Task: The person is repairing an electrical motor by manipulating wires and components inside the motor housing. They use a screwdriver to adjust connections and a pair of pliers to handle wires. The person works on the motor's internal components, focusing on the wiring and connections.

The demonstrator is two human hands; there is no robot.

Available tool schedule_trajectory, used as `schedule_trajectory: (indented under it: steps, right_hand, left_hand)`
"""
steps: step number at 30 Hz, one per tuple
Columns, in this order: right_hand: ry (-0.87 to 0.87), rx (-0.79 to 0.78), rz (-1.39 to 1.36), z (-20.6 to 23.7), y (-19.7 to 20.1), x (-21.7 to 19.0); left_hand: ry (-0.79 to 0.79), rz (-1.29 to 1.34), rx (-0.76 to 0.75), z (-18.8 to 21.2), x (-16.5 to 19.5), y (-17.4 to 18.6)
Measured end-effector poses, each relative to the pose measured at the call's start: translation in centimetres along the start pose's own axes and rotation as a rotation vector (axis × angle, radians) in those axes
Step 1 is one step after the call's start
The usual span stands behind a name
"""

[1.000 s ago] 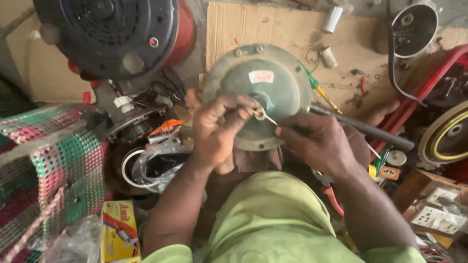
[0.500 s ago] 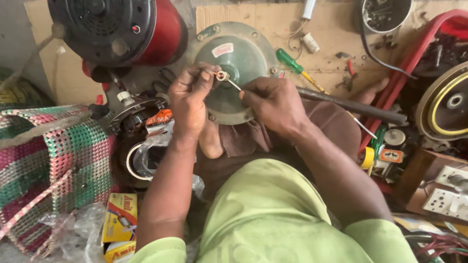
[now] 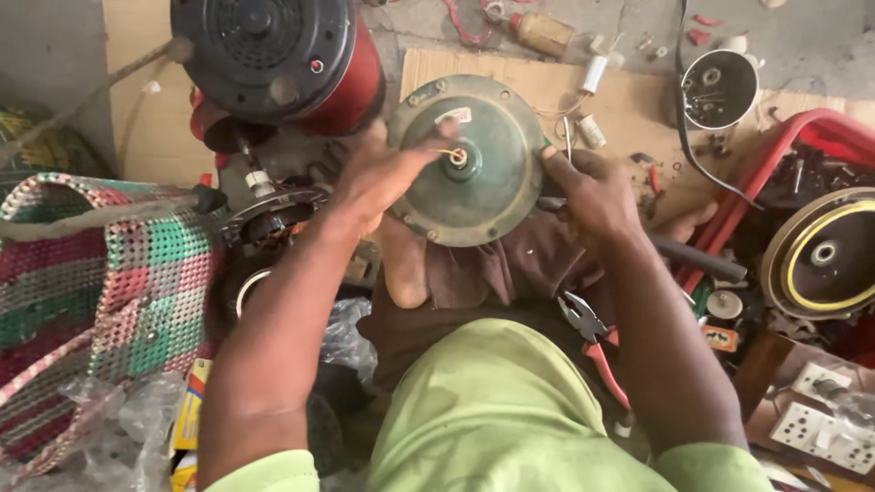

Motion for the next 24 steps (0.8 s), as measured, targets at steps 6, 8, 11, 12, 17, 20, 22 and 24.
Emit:
schedule_trajectory:
  steps: [6,8,11,12,17,20,22,24]
  right_hand:
    - [0.129,0.033,-0.014,-1.2,-0.9,0.6]
    - [0.082,0.052,0.130,-1.8,-1.0,0.6]
    - [0.069,-0.007,-0.396,-2.0,-1.4,0.6]
    - [0.048,0.036,-0.271,-2.0,-1.3,0.4]
    - [0.140,0.079,-0.401,0.3,0.9,-2.4]
    - [0.215,0.087,-0.241,1.6,1.2,-6.0]
    - [0.291,0.171,-0.205,2.5,3.1,-8.4]
    - [0.271,0.230,-0.135,4.7,5.6,-9.0]
  left_hand:
    - [0.286,-0.152,-0.101,0.2,4.0,-1.1]
    - [0.340,-0.270,-0.059,0.2,4.3,-1.1]
    - [0.133,-0.133,-0.068,0.0,4.0,-1.2]
    - [0.112,-0.176,-0.060,-0.2,3.8,-1.2]
    - [0.004,-0.417,0.012,-0.1,4.5,-1.3]
    - [-0.870,-0.507,0.015,1.4,7.3,-1.6]
    - [-0.952,-0.424,0.081,2.4,9.6,-0.6]
    - [-0.662,-0.361,0.066,4.5,10.8,-0.2]
Point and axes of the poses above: each hand's wrist, its own z-axis away from the middle knuckle, its own y-axis out of the back of the hand, x = y × z, the point moved 1 cm from there along -z, towards the middle knuckle, and after that the axes turned 12 degrees about z, right-handed, at the moved point
